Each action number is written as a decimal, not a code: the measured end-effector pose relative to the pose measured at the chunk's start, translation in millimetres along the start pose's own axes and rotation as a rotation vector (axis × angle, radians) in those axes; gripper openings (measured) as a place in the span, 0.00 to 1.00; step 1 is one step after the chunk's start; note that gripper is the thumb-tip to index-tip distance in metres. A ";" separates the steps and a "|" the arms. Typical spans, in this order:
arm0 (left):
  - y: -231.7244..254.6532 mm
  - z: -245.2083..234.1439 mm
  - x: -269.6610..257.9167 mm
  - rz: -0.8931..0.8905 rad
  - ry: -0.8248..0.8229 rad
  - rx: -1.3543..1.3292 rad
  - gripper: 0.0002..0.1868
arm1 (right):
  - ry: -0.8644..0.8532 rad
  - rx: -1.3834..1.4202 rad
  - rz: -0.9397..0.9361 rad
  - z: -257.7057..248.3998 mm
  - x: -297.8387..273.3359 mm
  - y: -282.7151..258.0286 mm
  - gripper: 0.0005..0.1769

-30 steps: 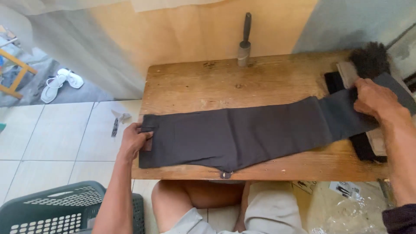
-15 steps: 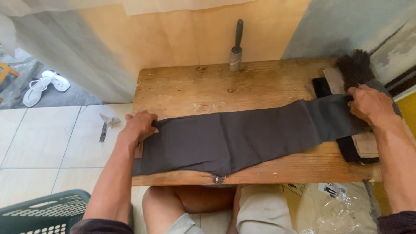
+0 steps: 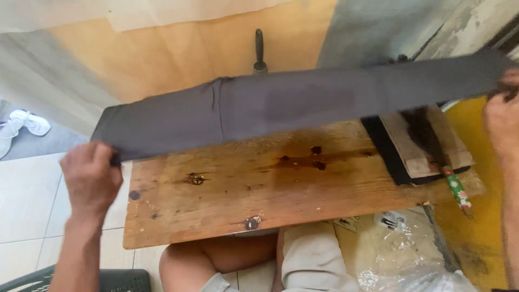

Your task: Cleaning a pair of pants with a lint roller, folding them, and placing them into a plastic bag.

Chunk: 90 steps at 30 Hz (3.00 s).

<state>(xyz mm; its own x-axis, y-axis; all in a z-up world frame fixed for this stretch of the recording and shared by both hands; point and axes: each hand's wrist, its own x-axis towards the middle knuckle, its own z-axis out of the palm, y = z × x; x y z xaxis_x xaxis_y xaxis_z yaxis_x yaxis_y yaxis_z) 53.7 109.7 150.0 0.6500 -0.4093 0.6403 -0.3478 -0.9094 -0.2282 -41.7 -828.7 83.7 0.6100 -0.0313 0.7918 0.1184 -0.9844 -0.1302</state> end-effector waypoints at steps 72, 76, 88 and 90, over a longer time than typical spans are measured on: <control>159.6 143.4 -35.1 -0.587 0.031 -0.561 0.35 | -0.332 0.031 0.218 110.4 -87.2 -398.7 0.28; 170.6 141.9 -25.8 -0.748 0.075 -0.712 0.28 | -0.330 0.005 0.217 111.0 -86.0 -399.0 0.28; 189.5 35.0 -40.8 -1.056 0.242 -0.981 0.10 | -0.317 0.033 0.226 107.0 -83.5 -401.6 0.28; 217.7 -12.9 -63.1 -0.663 0.195 -0.929 0.05 | -0.322 0.023 0.218 106.3 -83.6 -402.7 0.28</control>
<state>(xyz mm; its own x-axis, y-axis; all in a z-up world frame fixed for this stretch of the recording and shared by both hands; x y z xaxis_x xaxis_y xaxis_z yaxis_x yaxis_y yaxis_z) -71.8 -61.5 69.4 0.8035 0.2195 0.5533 -0.3927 -0.5030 0.7699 -57.1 -411.3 6.5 0.8370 -0.1796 0.5169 -0.0257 -0.9565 -0.2907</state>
